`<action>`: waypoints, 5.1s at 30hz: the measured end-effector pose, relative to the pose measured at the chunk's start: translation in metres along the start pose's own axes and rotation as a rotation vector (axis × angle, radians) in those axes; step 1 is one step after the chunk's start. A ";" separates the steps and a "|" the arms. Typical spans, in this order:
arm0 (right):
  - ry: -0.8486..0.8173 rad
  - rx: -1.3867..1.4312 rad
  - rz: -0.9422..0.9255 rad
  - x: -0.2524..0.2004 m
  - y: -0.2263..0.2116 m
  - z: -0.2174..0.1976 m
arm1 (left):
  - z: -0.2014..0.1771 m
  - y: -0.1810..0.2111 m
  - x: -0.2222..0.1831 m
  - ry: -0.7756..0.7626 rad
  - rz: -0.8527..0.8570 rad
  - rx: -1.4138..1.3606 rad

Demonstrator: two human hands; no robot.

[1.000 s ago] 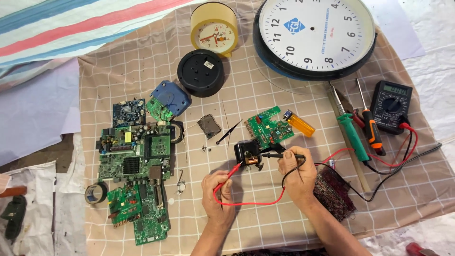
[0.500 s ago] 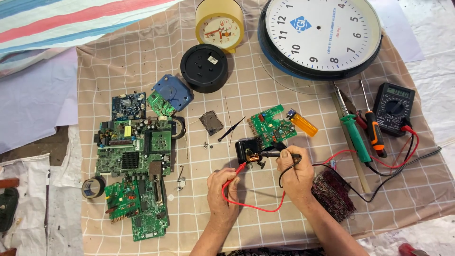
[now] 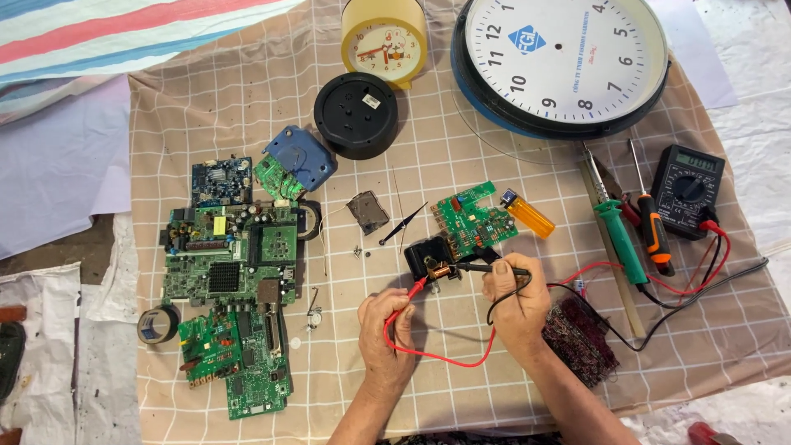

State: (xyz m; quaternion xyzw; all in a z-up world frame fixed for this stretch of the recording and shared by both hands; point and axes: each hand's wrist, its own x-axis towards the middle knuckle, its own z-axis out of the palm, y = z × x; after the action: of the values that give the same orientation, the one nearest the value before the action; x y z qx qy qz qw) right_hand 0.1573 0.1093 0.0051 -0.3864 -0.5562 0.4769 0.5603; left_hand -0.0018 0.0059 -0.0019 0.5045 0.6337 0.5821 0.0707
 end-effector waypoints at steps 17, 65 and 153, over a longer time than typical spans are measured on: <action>-0.044 -0.055 0.079 -0.003 0.002 0.001 | 0.001 0.001 0.000 -0.040 0.001 0.055; 0.139 -0.253 0.026 0.030 -0.008 -0.011 | 0.062 0.002 0.060 -0.111 0.188 0.244; 0.065 -0.333 -0.096 0.012 0.018 -0.009 | 0.054 -0.013 0.058 -0.245 0.220 0.405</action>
State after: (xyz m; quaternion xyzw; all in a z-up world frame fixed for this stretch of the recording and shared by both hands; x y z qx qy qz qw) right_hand 0.1630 0.1259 -0.0097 -0.4618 -0.6270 0.3382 0.5283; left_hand -0.0003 0.0858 -0.0003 0.6412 0.6653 0.3819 -0.0194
